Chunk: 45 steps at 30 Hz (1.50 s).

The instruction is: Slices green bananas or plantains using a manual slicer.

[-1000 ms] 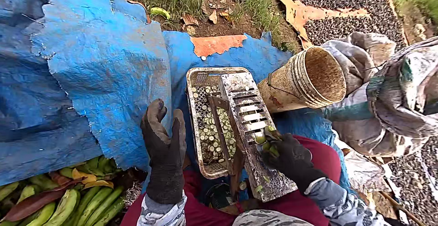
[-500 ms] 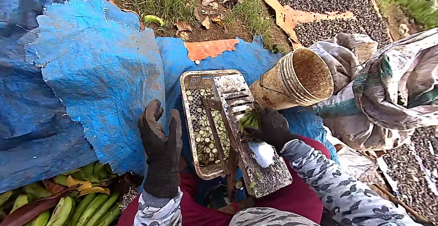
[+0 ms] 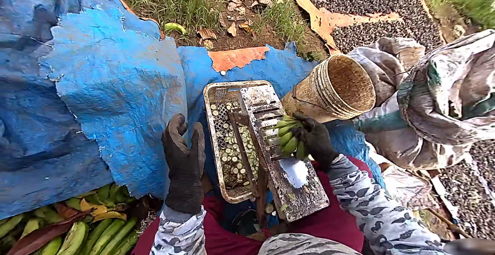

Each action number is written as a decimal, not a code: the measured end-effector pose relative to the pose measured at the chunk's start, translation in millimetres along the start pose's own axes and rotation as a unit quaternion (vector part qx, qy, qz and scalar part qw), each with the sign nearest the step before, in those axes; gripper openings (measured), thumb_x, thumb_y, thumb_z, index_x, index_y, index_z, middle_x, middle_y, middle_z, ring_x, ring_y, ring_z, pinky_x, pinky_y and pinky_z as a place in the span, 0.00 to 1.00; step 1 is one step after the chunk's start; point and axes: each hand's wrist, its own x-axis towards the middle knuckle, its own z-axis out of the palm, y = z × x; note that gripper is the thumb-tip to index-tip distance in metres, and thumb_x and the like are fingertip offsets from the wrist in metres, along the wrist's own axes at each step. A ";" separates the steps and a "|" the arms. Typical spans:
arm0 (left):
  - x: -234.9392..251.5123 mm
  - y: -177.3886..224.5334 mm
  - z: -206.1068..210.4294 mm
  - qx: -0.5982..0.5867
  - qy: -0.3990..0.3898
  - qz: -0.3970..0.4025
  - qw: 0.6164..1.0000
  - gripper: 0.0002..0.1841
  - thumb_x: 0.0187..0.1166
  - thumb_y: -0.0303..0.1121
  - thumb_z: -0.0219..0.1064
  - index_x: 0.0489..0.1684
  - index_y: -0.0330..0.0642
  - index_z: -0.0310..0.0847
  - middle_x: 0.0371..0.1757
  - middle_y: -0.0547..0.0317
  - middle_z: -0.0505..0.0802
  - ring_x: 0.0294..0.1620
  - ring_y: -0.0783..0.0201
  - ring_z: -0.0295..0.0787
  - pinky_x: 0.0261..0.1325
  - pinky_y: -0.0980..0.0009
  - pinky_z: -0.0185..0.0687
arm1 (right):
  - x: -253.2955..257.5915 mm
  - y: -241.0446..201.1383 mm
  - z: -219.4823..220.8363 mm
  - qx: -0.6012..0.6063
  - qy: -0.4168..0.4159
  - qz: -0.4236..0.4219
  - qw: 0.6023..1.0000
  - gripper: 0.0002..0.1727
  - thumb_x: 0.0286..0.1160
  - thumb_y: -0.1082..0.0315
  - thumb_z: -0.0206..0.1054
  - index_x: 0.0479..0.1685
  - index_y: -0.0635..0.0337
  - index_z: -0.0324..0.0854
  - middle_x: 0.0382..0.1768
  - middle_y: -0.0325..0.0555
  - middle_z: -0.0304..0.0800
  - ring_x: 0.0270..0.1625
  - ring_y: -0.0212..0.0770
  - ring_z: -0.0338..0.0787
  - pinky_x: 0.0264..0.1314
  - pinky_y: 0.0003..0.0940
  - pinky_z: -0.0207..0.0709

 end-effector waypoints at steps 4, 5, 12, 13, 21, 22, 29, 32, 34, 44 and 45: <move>0.2 9.8 5.5 0.002 -0.013 -0.015 1.000 0.31 0.84 0.44 0.61 0.83 0.36 0.64 0.80 0.42 0.76 0.77 0.58 0.76 0.77 0.62 0.74 | 0.0 -37.3 31.5 -0.297 -0.094 0.029 0.950 0.32 0.86 0.52 0.61 0.88 0.51 0.67 0.83 0.61 0.72 0.83 0.65 0.72 0.81 0.69 0.62; 0.2 9.0 5.5 0.000 -0.012 -0.016 1.000 0.31 0.84 0.44 0.62 0.82 0.36 0.65 0.80 0.42 0.76 0.77 0.58 0.77 0.77 0.63 0.74 | 0.1 -42.4 40.8 -0.317 -0.121 0.040 0.940 0.42 0.81 0.45 0.65 0.93 0.52 0.58 0.86 0.66 0.65 0.84 0.68 0.70 0.80 0.70 0.61; -5.0 9.8 7.1 -0.004 -0.030 -0.023 0.999 0.31 0.83 0.46 0.64 0.83 0.43 0.65 0.80 0.49 0.77 0.77 0.60 0.77 0.77 0.61 0.75 | -8.6 0.8 40.2 -0.157 -0.050 -0.024 0.986 0.36 0.61 0.55 0.83 0.74 0.52 0.81 0.71 0.63 0.80 0.73 0.64 0.80 0.70 0.66 0.75; -5.8 9.7 6.6 -0.008 -0.031 -0.021 0.999 0.31 0.83 0.45 0.64 0.83 0.43 0.65 0.80 0.49 0.77 0.77 0.61 0.76 0.77 0.61 0.74 | -27.2 12.5 38.6 -0.105 -0.025 -0.067 0.992 0.35 0.59 0.53 0.81 0.71 0.54 0.83 0.70 0.60 0.84 0.73 0.60 0.82 0.73 0.61 0.76; -7.4 1.0 7.0 -0.010 -0.034 -0.024 0.999 0.32 0.82 0.47 0.64 0.84 0.42 0.65 0.80 0.48 0.77 0.78 0.60 0.76 0.77 0.62 0.76 | 35.3 14.6 80.2 -0.065 0.024 -0.191 0.979 0.32 0.57 0.56 0.83 0.66 0.56 0.87 0.66 0.60 0.87 0.71 0.66 0.83 0.72 0.69 0.72; -5.2 0.7 7.2 -0.002 -0.032 -0.023 0.999 0.32 0.83 0.47 0.63 0.83 0.40 0.65 0.79 0.46 0.77 0.77 0.59 0.77 0.77 0.61 0.75 | 55.0 12.5 80.7 -0.055 0.021 -0.178 0.982 0.33 0.58 0.58 0.83 0.68 0.57 0.86 0.68 0.60 0.86 0.72 0.64 0.82 0.74 0.68 0.72; -4.7 4.1 10.4 -0.013 -0.025 -0.025 0.999 0.33 0.81 0.45 0.64 0.83 0.38 0.65 0.79 0.44 0.78 0.77 0.59 0.77 0.76 0.63 0.76 | -29.8 32.4 50.9 0.155 0.009 -0.169 0.973 0.32 0.58 0.57 0.82 0.63 0.63 0.83 0.65 0.52 0.88 0.72 0.41 0.84 0.77 0.42 0.78; -4.5 5.0 15.8 -0.020 -0.033 -0.029 0.999 0.33 0.80 0.43 0.65 0.83 0.37 0.64 0.79 0.44 0.77 0.77 0.59 0.76 0.76 0.63 0.76 | -35.1 28.8 67.6 0.131 -0.004 -0.209 0.969 0.29 0.62 0.52 0.80 0.60 0.63 0.86 0.62 0.54 0.91 0.70 0.41 0.86 0.76 0.41 0.78; -4.8 7.0 17.2 -0.006 -0.042 -0.033 0.999 0.33 0.81 0.44 0.65 0.83 0.39 0.65 0.80 0.45 0.76 0.79 0.59 0.75 0.78 0.63 0.75 | 8.5 17.1 87.3 0.130 0.009 -0.173 0.976 0.29 0.58 0.59 0.79 0.61 0.63 0.84 0.63 0.54 0.88 0.69 0.44 0.86 0.73 0.45 0.80; -4.5 8.2 26.1 0.005 -0.063 -0.041 0.997 0.32 0.82 0.46 0.64 0.84 0.41 0.65 0.81 0.46 0.76 0.80 0.57 0.74 0.79 0.59 0.73 | 42.0 11.2 21.3 0.384 -0.127 -0.066 0.912 0.45 0.69 0.57 0.63 0.94 0.36 0.52 0.79 0.42 0.76 0.64 0.40 0.88 0.59 0.46 0.87; -7.8 11.7 33.6 0.016 -0.085 -0.039 0.996 0.33 0.82 0.46 0.65 0.84 0.42 0.65 0.81 0.46 0.76 0.81 0.56 0.73 0.80 0.57 0.72 | 38.6 20.8 17.6 0.374 -0.125 -0.070 0.916 0.43 0.69 0.59 0.63 0.92 0.40 0.58 0.83 0.41 0.72 0.69 0.40 0.85 0.63 0.46 0.85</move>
